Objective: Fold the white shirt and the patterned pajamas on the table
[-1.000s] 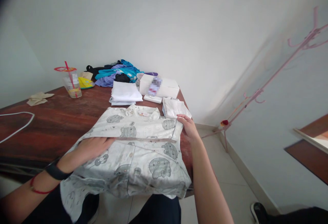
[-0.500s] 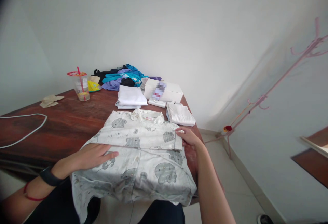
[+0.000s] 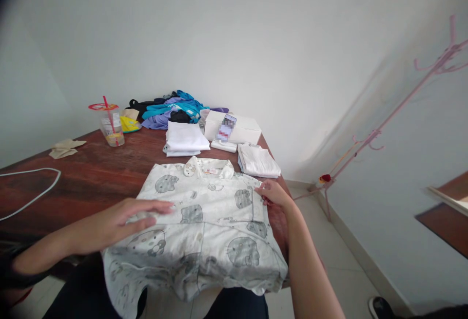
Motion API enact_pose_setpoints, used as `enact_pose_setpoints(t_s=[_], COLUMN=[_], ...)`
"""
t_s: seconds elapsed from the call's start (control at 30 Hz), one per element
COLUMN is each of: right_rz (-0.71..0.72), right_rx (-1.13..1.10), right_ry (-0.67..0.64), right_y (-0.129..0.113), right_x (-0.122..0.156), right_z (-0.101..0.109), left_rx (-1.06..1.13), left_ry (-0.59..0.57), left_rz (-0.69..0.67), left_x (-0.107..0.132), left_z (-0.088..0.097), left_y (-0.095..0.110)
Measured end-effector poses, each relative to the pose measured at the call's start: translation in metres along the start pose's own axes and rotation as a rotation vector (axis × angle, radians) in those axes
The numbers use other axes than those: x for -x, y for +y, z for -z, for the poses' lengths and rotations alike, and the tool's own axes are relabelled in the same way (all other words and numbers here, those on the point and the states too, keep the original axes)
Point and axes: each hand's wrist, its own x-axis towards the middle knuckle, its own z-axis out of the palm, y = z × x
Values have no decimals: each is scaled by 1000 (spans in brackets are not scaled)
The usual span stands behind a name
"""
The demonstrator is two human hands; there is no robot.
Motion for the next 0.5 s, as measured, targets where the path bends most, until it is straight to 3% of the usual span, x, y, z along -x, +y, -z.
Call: enact_pose_setpoints(t_s=[0.1,0.23,0.5], right_rz=[49,156,134], right_rx=[81,277,420], right_ry=[136,214,295], right_y=[10,16,20], right_x=[-8,-12,-9], right_z=[2,5,1], left_rx=[-62,-399,-569], left_ry=[193,138,78], left_rz=[28,1,30], left_x=[-45,-70,-63], left_z=[-3,-21,-24], left_y=[-42,-85,-88])
